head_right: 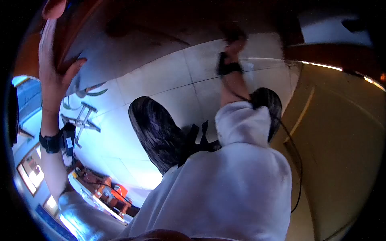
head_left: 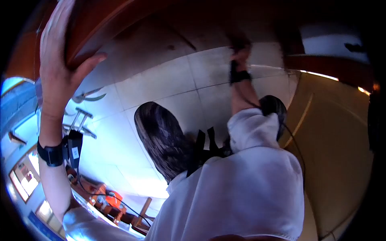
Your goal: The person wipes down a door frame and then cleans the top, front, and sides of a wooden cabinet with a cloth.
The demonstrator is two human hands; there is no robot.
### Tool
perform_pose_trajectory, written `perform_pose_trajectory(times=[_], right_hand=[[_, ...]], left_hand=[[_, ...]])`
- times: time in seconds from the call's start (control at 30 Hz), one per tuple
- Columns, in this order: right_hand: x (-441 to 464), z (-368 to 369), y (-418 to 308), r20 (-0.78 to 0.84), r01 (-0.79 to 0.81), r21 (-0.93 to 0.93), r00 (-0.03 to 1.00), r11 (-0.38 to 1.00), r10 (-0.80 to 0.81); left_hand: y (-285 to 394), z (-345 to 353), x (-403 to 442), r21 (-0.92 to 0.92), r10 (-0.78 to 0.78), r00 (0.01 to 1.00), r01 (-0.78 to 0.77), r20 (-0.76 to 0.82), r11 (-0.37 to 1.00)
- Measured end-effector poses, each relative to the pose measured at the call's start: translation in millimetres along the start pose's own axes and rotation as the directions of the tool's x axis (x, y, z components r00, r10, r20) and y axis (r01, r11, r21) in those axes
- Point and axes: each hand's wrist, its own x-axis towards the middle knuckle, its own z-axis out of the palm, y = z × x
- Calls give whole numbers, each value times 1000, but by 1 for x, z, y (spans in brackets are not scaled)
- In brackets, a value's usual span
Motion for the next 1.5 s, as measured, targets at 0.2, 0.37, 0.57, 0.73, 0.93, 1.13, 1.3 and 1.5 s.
perform_pose_trajectory(times=[0.2,0.37,0.57,0.73,0.93,1.13,1.3,1.5], right_hand=[[-29,28,76,-209,32,-199,975,980,-74],[-169,146,167,-214,-449,60,867,891,451],[-211,169,186,157,-721,-424,537,548,829],[-209,128,93,9,-191,-961,696,198,718],[-192,125,-22,36,-176,-953,745,249,666],[-224,164,-116,168,262,-964,720,-40,674],[-255,178,-158,424,425,-896,730,130,535],[-277,177,-175,423,491,-871,739,10,524]], left_hand=[[-10,-10,11,110,41,998,-46,43,993],[-5,-12,11,184,95,995,-96,12,978],[-12,-6,6,215,119,991,-103,-63,971],[9,-15,8,151,50,995,-38,-81,988],[19,-21,3,118,-10,997,19,-81,993],[30,-35,2,77,-102,992,108,-76,991],[29,-32,8,15,-147,989,147,6,989],[16,-4,-6,75,-58,993,66,-98,995]])
